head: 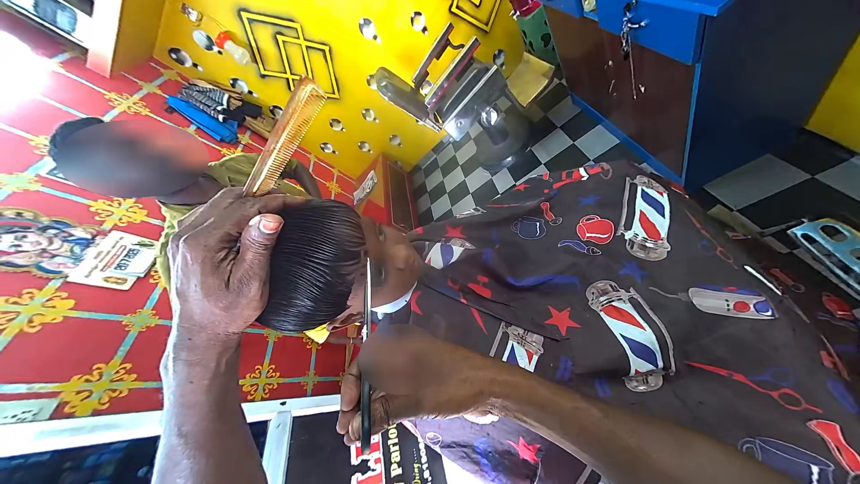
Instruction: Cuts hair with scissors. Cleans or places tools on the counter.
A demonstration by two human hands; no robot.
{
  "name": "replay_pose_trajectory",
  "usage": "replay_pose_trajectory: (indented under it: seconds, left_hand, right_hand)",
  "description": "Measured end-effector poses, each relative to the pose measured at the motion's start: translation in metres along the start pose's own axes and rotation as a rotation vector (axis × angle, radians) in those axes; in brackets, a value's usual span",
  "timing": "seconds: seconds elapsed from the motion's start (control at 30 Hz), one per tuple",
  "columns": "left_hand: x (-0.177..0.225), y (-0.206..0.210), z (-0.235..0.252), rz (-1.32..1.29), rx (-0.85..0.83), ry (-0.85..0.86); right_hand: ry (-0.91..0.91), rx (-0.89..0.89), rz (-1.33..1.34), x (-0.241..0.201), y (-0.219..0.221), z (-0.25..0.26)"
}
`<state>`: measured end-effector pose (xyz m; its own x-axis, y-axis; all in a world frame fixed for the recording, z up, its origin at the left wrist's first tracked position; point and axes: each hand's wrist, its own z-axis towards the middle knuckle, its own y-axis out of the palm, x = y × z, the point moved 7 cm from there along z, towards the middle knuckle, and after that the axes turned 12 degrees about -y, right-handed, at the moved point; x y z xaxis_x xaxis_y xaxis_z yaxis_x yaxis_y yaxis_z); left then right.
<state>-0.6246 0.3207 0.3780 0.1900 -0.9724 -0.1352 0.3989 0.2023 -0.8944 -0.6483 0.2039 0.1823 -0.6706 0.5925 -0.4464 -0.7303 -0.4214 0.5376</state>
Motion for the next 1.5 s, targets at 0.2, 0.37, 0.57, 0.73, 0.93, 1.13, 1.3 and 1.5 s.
replay_pose_trajectory:
  seconds: [0.2,0.37,0.57,0.73,0.93,1.13,1.3,1.5]
  left_hand:
    - [0.001,-0.002,-0.004,0.02,0.021,0.01]
    - [0.003,-0.002,-0.005,0.02,0.024,0.019]
    - [0.006,-0.002,-0.016,0.052,0.014,-0.021]
    - [0.002,-0.003,-0.015,0.026,0.013,-0.002]
    - [-0.001,-0.005,-0.012,-0.003,0.035,0.042]
    - [-0.004,-0.005,-0.014,-0.025,0.035,0.031]
    - [-0.003,-0.004,-0.015,-0.031,0.039,0.044]
    - [-0.001,-0.005,-0.017,-0.039,0.054,0.062]
  right_hand:
    - [0.016,-0.043,0.016,-0.005,-0.006,0.008]
    - [0.073,-0.028,0.031,-0.012,-0.009,0.012]
    - [0.076,-0.034,0.077,-0.012,-0.008,0.011]
    - [0.067,-0.03,0.107,-0.009,-0.009,0.008]
    - [0.116,-0.09,0.154,-0.005,-0.008,0.006]
    - [0.127,-0.13,0.12,-0.008,-0.005,0.007]
    - [0.119,-0.121,0.123,-0.015,-0.008,0.014]
    - [0.147,-0.102,0.194,-0.025,-0.009,0.016]
